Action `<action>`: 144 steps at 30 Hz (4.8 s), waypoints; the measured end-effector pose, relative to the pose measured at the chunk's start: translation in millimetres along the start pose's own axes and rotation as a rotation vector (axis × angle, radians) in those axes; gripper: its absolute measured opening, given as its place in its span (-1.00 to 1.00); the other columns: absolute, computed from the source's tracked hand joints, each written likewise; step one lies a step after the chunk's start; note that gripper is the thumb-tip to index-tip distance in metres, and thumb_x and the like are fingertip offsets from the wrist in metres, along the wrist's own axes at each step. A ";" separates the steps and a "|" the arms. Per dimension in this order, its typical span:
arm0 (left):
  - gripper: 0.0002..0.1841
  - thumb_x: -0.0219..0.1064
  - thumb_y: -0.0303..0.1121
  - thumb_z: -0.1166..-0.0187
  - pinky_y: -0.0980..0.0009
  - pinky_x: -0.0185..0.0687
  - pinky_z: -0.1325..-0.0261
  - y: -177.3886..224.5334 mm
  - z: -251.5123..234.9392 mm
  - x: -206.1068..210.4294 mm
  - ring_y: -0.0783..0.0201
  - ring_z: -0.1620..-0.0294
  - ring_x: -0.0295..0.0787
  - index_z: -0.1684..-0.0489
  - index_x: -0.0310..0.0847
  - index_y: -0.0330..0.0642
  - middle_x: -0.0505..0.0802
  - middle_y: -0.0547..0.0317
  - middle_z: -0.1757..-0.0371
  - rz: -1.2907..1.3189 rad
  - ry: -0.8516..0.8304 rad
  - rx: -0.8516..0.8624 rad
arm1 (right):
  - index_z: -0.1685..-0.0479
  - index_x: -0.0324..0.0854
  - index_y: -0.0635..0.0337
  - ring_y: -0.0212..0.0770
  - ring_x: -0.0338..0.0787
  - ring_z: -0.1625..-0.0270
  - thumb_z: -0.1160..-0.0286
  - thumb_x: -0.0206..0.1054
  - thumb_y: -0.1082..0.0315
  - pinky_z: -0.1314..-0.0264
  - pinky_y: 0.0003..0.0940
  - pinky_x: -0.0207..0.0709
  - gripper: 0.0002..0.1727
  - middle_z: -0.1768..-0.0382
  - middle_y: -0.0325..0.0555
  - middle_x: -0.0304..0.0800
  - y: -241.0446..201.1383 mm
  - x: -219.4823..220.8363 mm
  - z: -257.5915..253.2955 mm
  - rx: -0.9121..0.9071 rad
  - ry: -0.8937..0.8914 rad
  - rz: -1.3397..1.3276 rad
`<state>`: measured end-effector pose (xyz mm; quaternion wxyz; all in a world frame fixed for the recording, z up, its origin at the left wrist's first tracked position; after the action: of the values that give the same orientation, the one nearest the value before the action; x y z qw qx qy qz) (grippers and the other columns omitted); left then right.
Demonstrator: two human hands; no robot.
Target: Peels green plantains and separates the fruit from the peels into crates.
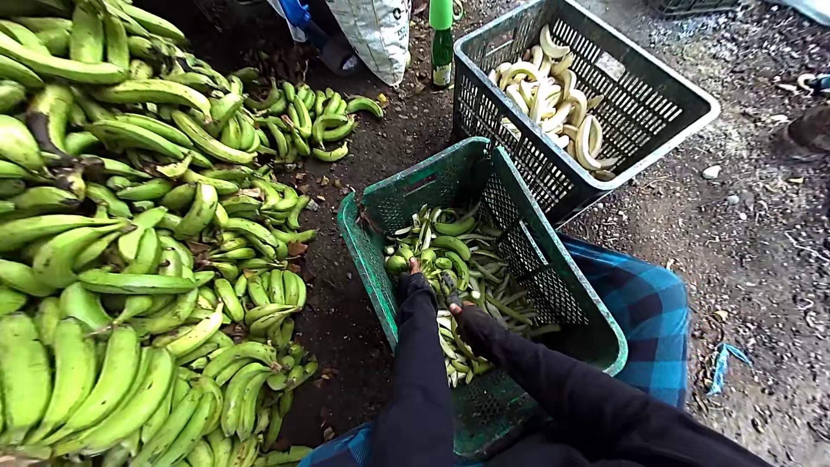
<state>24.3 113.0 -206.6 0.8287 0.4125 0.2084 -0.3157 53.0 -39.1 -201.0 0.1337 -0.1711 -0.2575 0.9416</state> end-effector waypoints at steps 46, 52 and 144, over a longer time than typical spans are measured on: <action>-0.54 0.32 -0.03 -0.65 -0.39 0.42 -0.41 92.6 74.6 -128.8 -0.23 -0.51 0.58 -0.50 0.61 0.13 0.71 -0.09 -0.47 -1.371 -0.300 0.695 | -0.93 -0.01 -0.13 0.42 0.59 -0.55 -0.92 -0.04 0.22 -0.62 0.29 0.34 -0.38 -0.50 0.46 0.57 -79.5 -55.7 119.1 -0.365 0.004 0.424; -0.50 0.22 -0.08 -0.75 -0.21 0.31 -0.58 114.1 130.3 -140.5 -0.10 -0.64 0.47 -0.69 0.42 0.25 0.56 0.08 -0.68 -1.495 -0.352 0.572 | -0.92 0.00 -0.04 0.36 0.50 -0.65 -0.92 -0.05 0.24 -0.68 0.24 0.27 -0.39 -0.59 0.44 0.48 -94.8 -42.0 110.7 -0.321 0.012 0.383; -0.58 0.42 -0.49 -0.59 0.07 0.57 -0.41 51.9 38.5 -192.9 -0.04 -0.25 0.72 -0.35 0.50 -0.53 0.70 -0.37 -0.29 -0.230 -0.118 0.454 | -0.87 0.03 0.22 0.30 0.45 -0.69 -0.89 -0.01 0.33 -0.74 0.13 0.22 -0.39 -0.64 0.42 0.41 -119.0 43.7 82.6 -0.331 -0.163 0.132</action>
<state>-74.0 173.3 -39.0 0.6844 0.5422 0.1290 -0.4701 0.6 38.5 -82.1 0.0207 -0.1306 -0.4069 0.9039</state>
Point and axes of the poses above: each hand's wrist, its own z-axis away from the middle knuckle, its own x-axis out of the palm, y = z × x, the point moved 4 cm from there along -z, towards the middle knuckle
